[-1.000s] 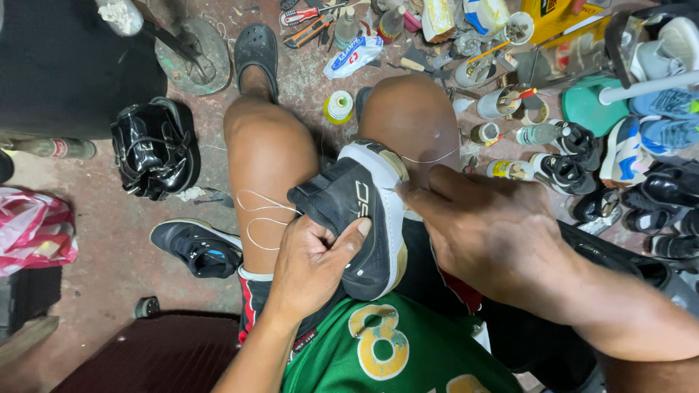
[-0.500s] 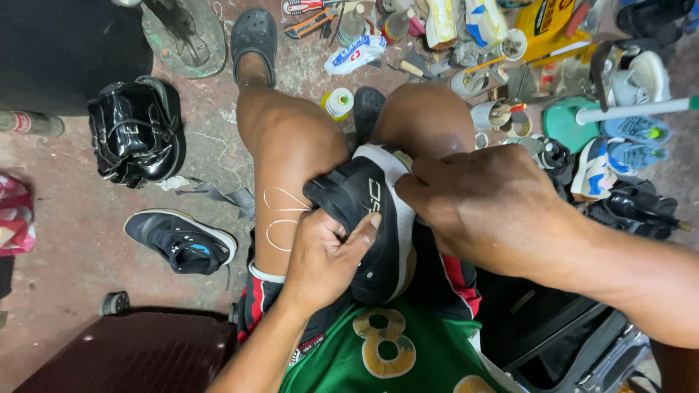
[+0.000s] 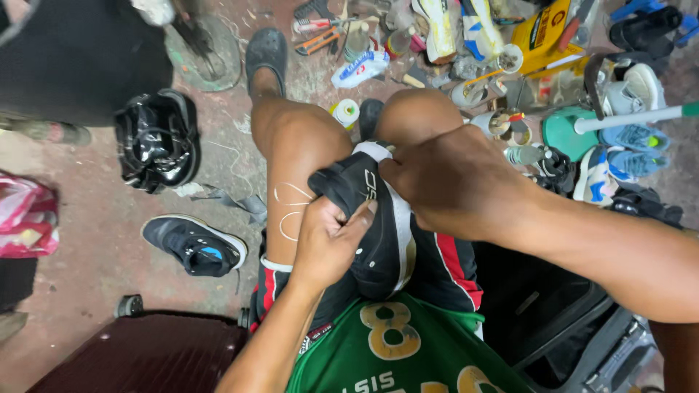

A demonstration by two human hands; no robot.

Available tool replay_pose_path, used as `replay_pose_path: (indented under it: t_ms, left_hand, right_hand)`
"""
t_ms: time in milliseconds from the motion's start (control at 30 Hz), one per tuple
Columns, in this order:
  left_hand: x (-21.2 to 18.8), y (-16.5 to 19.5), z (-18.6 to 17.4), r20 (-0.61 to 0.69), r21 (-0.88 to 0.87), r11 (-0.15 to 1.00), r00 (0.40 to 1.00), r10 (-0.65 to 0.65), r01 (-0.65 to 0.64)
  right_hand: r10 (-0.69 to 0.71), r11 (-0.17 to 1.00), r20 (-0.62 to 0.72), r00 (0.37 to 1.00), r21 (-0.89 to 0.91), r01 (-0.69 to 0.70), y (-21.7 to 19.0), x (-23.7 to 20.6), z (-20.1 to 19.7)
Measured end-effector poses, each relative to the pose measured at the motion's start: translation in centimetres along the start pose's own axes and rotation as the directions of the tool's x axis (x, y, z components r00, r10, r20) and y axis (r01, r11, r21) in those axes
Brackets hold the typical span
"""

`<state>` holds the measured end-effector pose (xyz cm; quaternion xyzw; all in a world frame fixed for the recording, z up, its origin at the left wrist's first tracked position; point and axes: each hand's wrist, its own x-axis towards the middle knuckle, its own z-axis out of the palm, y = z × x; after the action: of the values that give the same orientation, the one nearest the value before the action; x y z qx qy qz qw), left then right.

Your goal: The person sews a black and white sneaker using a needle and white thread. They repeatedly push the needle through the shoe's upper and pull the thread tight, working on the same area throughout the clip.

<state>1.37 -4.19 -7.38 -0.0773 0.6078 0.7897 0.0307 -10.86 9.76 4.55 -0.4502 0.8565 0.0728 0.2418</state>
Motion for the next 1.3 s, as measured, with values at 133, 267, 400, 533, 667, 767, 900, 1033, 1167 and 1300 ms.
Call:
replay_pose_path:
  t_ms: [133,267,400,533,667,767,900,1033,1167,1300]
  left_hand:
    - [0.4,0.3,0.2,0.02,0.108,0.994,1.0,-0.016,0.014]
    - [0.0,2.1,-0.1,-0.066,0.651,0.734,0.978,-0.197,0.192]
    - [-2.5,4.8,-1.4,-0.325,0.584,0.806,0.938,0.12,0.099]
    - [-3.2,5.5,-2.6,-0.071,0.746,0.602,0.865,0.497,-0.285]
    - [-2.6,4.5,-2.8,-0.022,0.758,0.652,0.998,0.055,-0.019]
    - [-2.9,5.0,-4.1,-0.06,0.622,0.781,0.99,0.125,-0.061]
    - [-3.3,7.1,-6.6,-0.148,0.886,0.456,0.875,0.46,-0.089]
    - [-3.1,7.5,-4.6,-0.078,0.938,0.319,0.814,0.576,-0.136]
    - [-2.3,6.1,-1.8,0.041,0.828,0.524,0.953,0.301,-0.201]
    - [-2.5,4.7,-1.8,0.054,0.81,0.519,0.916,0.398,-0.273]
  right_hand:
    - [-0.004,1.0,-0.054,0.999,0.006,0.004,-0.8,0.4,0.3]
    - [-0.009,0.999,-0.191,0.982,0.049,0.019,-0.3,-0.5,0.7]
    - [0.124,0.977,-0.101,0.987,0.185,-0.104,0.9,-1.7,0.8]
    - [0.175,0.931,-0.278,0.945,0.358,-0.067,1.3,-4.5,2.1]
    - [0.225,0.915,-0.297,0.928,0.393,-0.096,3.0,-5.7,3.8]
    - [0.251,0.876,-0.299,0.921,0.475,-0.085,3.8,-6.6,5.0]
    - [0.249,0.861,-0.319,0.914,0.505,-0.058,4.3,-7.2,5.8]
    - [0.264,0.863,-0.302,0.916,0.498,-0.084,4.3,-7.3,5.9]
    - [0.285,0.834,-0.28,0.917,0.544,-0.093,4.3,-7.2,5.7]
    - [0.27,0.832,-0.31,0.912,0.552,-0.059,4.2,-7.5,5.5]
